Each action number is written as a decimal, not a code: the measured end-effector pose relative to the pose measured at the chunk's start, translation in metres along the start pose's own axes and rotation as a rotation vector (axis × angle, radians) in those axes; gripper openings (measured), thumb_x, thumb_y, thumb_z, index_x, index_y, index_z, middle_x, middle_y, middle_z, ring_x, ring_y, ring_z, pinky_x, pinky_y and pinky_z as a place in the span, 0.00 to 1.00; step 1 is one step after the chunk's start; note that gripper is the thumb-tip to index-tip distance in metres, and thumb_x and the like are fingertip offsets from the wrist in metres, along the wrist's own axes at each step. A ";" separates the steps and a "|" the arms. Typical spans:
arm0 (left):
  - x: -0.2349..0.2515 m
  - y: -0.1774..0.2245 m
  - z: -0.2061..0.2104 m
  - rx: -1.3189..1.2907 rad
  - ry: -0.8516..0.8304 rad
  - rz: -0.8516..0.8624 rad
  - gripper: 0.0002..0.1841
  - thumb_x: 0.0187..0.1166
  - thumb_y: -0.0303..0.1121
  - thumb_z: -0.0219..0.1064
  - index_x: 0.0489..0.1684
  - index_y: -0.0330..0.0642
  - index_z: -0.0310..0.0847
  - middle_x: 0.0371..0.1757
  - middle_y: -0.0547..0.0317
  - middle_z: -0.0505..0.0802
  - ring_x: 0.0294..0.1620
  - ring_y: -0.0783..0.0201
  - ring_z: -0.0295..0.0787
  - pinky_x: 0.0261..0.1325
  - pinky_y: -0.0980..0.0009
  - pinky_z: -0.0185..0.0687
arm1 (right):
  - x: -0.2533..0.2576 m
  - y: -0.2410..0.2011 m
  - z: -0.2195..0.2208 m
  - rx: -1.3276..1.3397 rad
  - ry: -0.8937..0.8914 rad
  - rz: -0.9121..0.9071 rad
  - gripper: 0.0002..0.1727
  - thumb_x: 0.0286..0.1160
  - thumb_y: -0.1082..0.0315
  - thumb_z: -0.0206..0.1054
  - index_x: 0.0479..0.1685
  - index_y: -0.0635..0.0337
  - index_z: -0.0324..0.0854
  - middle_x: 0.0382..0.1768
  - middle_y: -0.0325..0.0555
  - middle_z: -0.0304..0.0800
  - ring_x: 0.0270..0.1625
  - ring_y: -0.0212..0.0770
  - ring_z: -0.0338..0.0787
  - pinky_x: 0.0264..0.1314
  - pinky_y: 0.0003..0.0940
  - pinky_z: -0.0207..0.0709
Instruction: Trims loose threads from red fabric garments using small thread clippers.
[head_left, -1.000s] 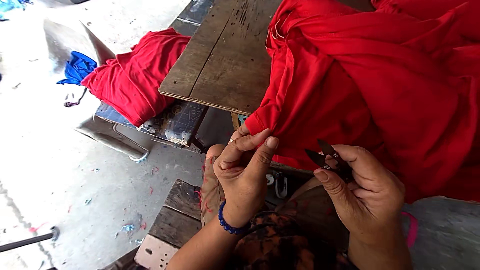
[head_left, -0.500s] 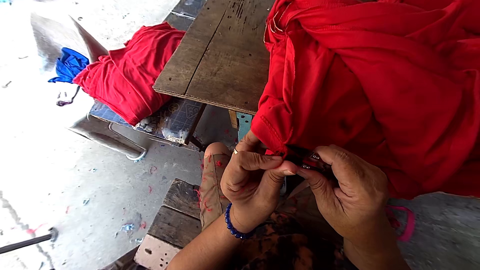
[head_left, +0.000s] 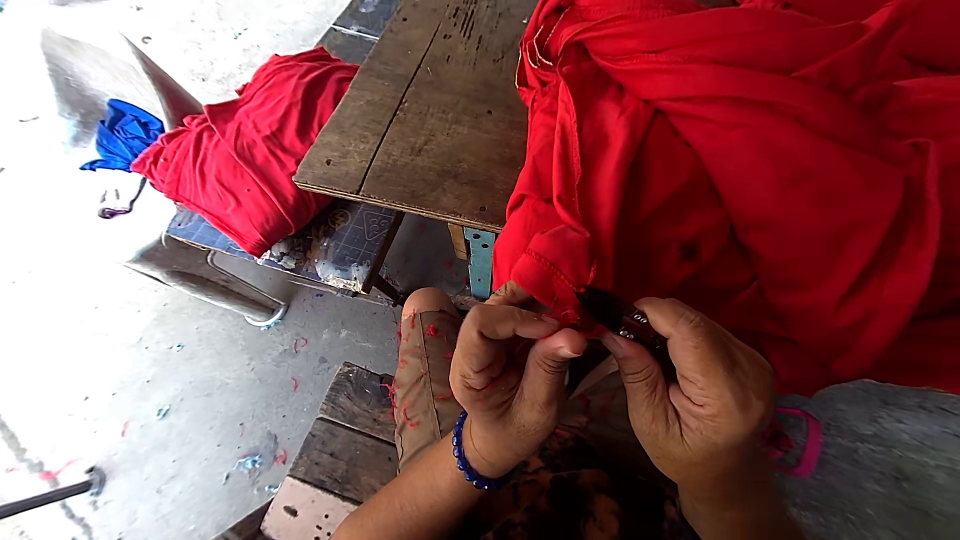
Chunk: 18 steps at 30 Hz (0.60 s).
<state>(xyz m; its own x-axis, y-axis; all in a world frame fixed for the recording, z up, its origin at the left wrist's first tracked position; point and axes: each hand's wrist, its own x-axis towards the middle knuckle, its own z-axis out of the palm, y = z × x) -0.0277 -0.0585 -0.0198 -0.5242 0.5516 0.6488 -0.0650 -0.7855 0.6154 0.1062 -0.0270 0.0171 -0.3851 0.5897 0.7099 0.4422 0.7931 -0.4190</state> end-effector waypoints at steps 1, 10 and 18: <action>-0.001 0.001 0.001 -0.014 0.020 -0.028 0.04 0.84 0.32 0.68 0.50 0.53 0.83 0.49 0.71 0.91 0.49 0.78 0.89 0.51 0.79 0.88 | -0.001 0.001 0.000 0.082 0.007 0.030 0.17 0.89 0.57 0.62 0.46 0.66 0.82 0.31 0.41 0.84 0.35 0.23 0.81 0.41 0.16 0.74; 0.001 0.004 0.002 -0.007 0.081 -0.111 0.30 0.66 0.18 0.79 0.66 0.54 0.77 0.55 0.68 0.93 0.52 0.73 0.93 0.55 0.74 0.92 | -0.011 0.023 0.023 0.475 0.065 0.163 0.19 0.66 0.72 0.76 0.54 0.56 0.77 0.34 0.27 0.81 0.33 0.11 0.75 0.36 0.05 0.72; 0.007 0.011 -0.004 -0.068 0.173 -0.235 0.07 0.85 0.27 0.65 0.52 0.42 0.89 0.43 0.60 0.95 0.40 0.71 0.93 0.45 0.73 0.92 | -0.014 0.030 0.023 0.384 0.030 0.082 0.05 0.73 0.73 0.68 0.43 0.64 0.80 0.31 0.35 0.83 0.34 0.13 0.79 0.40 0.07 0.74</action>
<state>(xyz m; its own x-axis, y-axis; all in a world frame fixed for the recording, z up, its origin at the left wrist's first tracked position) -0.0358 -0.0640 -0.0101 -0.6248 0.6693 0.4022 -0.2555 -0.6619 0.7047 0.1058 -0.0079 -0.0182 -0.3345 0.6535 0.6790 0.1328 0.7460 -0.6525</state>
